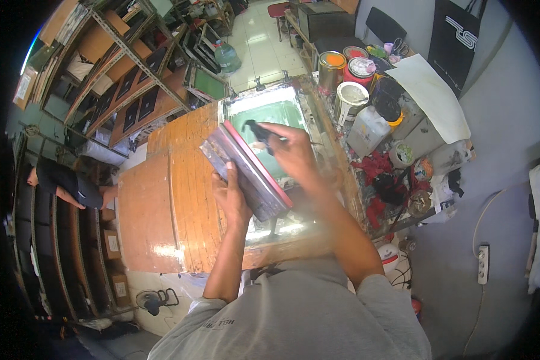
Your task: The person spreads ink over a screen with a squeegee, wipes the mesh and frame with a cloth, and then lifts the frame to store it on a rack.
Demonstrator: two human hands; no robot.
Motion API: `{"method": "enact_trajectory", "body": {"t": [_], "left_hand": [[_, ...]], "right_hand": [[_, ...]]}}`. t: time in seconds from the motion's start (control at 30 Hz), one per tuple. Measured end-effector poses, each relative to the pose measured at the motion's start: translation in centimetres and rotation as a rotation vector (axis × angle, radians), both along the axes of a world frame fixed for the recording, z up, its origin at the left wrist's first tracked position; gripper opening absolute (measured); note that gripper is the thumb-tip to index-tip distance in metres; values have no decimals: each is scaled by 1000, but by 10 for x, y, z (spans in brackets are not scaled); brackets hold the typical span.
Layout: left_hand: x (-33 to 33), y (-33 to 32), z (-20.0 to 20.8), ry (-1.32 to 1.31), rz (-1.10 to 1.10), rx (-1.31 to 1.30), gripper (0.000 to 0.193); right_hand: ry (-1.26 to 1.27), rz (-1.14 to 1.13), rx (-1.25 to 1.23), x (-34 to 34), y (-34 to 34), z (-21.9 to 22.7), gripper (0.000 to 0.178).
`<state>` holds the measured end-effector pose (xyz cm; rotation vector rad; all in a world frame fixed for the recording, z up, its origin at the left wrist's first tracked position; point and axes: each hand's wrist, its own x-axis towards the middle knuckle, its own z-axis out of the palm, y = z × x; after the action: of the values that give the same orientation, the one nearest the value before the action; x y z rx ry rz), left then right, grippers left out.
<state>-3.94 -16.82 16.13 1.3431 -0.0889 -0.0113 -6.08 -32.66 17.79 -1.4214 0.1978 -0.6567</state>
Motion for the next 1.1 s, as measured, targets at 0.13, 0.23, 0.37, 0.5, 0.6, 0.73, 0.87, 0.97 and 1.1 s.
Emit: {"method": "enact_trajectory", "body": {"t": [0.13, 0.23, 0.37, 0.5, 0.6, 0.73, 0.87, 0.97, 1.1], "left_hand": [[-16, 6, 2, -106, 31, 218, 35], [-20, 9, 6, -190, 89, 306, 33], [-10, 11, -1, -237, 159, 388, 39], [9, 16, -27, -125, 177, 228, 36], [16, 17, -31, 6, 173, 86, 32], [29, 19, -31, 129, 187, 11, 32], [54, 33, -23, 261, 227, -134, 35], [62, 39, -26, 323, 253, -58, 37], [117, 83, -75, 288, 258, -428, 46]], "right_hand": [[99, 64, -82, 10, 26, 30, 27], [212, 77, -132, 20, 28, 28, 28], [235, 80, -84, 45, 35, 17, 25], [294, 39, -209, 50, 47, 16, 27], [341, 30, -332, 42, 51, 7, 28], [384, 69, -407, 27, 50, -5, 28], [372, 92, -406, -6, 59, -16, 26], [392, 109, -459, -29, 58, -18, 26], [437, 162, -350, -66, 48, -25, 21]]}}
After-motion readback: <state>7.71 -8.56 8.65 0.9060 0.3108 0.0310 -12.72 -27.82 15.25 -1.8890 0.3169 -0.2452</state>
